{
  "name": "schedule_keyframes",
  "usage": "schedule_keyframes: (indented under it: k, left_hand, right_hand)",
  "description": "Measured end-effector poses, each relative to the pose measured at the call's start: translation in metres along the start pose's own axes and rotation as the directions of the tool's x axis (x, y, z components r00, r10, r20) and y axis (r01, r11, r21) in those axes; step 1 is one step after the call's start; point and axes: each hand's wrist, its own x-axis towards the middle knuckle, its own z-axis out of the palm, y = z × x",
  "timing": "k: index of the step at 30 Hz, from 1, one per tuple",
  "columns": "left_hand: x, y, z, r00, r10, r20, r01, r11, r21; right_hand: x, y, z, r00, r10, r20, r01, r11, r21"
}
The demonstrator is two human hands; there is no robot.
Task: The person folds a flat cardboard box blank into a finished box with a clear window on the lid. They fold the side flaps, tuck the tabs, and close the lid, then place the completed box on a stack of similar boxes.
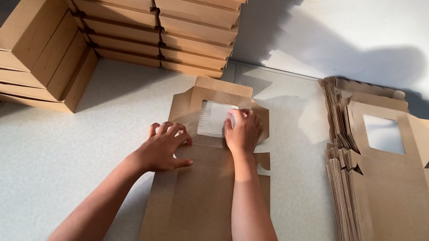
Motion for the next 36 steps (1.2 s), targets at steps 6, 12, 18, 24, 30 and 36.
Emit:
schedule_keyframes:
  k: [6, 12, 18, 24, 30, 36]
  left_hand:
    - [0.055, 0.012, 0.012, 0.986, -0.077, -0.149, 0.095, 0.989, 0.117]
    - [0.132, 0.015, 0.036, 0.959, -0.262, -0.113, 0.270, 0.961, 0.059]
    - [0.183, 0.018, 0.043, 0.879, -0.412, -0.240, 0.438, 0.897, 0.064]
    - [0.200, 0.003, 0.044, 0.787, -0.424, -0.448, 0.376, 0.906, -0.196]
    - [0.177, 0.010, 0.028, 0.729, -0.408, -0.549, 0.250, 0.906, -0.341]
    - [0.198, -0.009, 0.065, 0.717, -0.216, -0.662, 0.257, 0.966, -0.037]
  right_hand:
    - [0.005, -0.011, -0.016, 0.993, 0.086, 0.078, -0.089, 0.996, 0.032]
    - [0.003, 0.007, 0.002, 0.988, 0.092, 0.128, -0.114, 0.976, 0.184]
    - [0.002, 0.008, 0.004, 0.991, 0.077, 0.106, -0.092, 0.986, 0.139]
    - [0.004, 0.007, 0.001, 0.983, 0.116, 0.145, -0.136, 0.981, 0.136]
    - [0.009, -0.005, -0.007, 0.985, 0.078, 0.152, -0.086, 0.995, 0.046]
    - [0.006, 0.007, 0.005, 0.997, 0.031, 0.077, -0.034, 0.999, 0.028]
